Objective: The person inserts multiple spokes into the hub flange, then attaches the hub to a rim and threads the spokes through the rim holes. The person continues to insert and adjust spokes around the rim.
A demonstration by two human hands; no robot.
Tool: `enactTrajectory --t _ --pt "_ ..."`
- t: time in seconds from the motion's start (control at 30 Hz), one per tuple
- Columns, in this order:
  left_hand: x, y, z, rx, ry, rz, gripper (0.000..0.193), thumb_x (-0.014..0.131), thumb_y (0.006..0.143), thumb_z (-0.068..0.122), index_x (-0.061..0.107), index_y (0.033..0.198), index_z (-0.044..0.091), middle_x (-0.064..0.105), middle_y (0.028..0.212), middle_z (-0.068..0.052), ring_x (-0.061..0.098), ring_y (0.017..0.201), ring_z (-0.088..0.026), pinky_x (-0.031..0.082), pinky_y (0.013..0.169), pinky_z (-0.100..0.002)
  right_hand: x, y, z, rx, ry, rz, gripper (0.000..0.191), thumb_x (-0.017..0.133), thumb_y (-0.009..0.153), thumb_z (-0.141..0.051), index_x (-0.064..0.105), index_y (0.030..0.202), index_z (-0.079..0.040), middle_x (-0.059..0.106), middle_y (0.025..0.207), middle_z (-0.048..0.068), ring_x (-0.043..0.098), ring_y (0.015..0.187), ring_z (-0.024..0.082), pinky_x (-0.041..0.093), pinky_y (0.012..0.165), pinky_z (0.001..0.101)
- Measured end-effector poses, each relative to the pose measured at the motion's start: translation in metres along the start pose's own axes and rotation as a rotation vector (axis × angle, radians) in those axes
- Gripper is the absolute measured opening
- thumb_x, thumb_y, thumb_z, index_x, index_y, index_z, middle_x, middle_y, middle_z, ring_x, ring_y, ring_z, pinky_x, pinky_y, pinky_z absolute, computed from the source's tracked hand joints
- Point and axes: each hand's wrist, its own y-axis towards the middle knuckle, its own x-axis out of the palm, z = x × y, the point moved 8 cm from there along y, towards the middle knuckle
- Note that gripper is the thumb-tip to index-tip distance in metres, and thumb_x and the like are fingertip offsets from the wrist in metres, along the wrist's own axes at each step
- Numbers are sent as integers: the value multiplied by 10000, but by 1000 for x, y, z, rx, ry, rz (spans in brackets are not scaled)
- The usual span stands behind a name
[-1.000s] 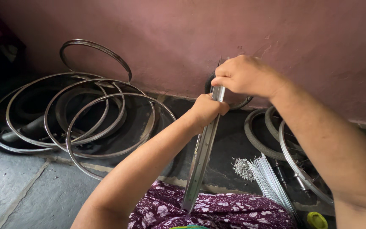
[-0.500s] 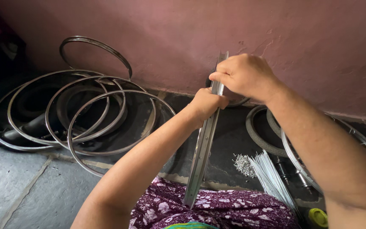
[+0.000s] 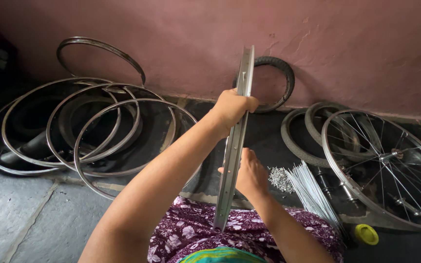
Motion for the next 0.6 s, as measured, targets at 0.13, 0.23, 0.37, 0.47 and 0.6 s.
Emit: enactTrajectory --t 0.13,0.23,0.37,0.47,0.6 --pt "-5 0 0 12 -78 -26 90 671 657 55 650 744 41 554 627 -7 493 530 -133 391 469 -338 26 0 41 100 79 -56 315 782 773 -160 572 989 -70 664 938 135 706 768 335 567 662 433" --pt "-12 2 2 4 -73 -22 70 672 659 57 640 721 51 539 613 -6 478 515 -133 373 456 -340 21 7 72 48 167 16 196 728 822 -81 584 955 -75 672 907 108 710 774 310 566 669 413" --pt "-6 1 7 7 -67 -42 54 660 667 56 613 690 41 551 603 -21 483 507 -136 374 450 -337 10 13 92 -92 107 53 139 700 851 6 610 916 -78 679 905 99 692 790 318 551 664 409" --pt "-1 0 11 15 -37 -54 50 651 660 56 613 680 33 571 595 -40 501 499 -145 383 447 -332 3 0 92 -47 117 202 148 741 868 -27 608 917 -69 663 874 93 684 744 296 538 646 405" --pt "-1 -2 11 -9 -58 -47 43 649 657 57 624 689 44 585 596 -45 505 493 -149 381 442 -328 24 -22 80 17 264 172 181 761 843 -65 617 952 -68 657 873 74 708 727 235 562 624 354"
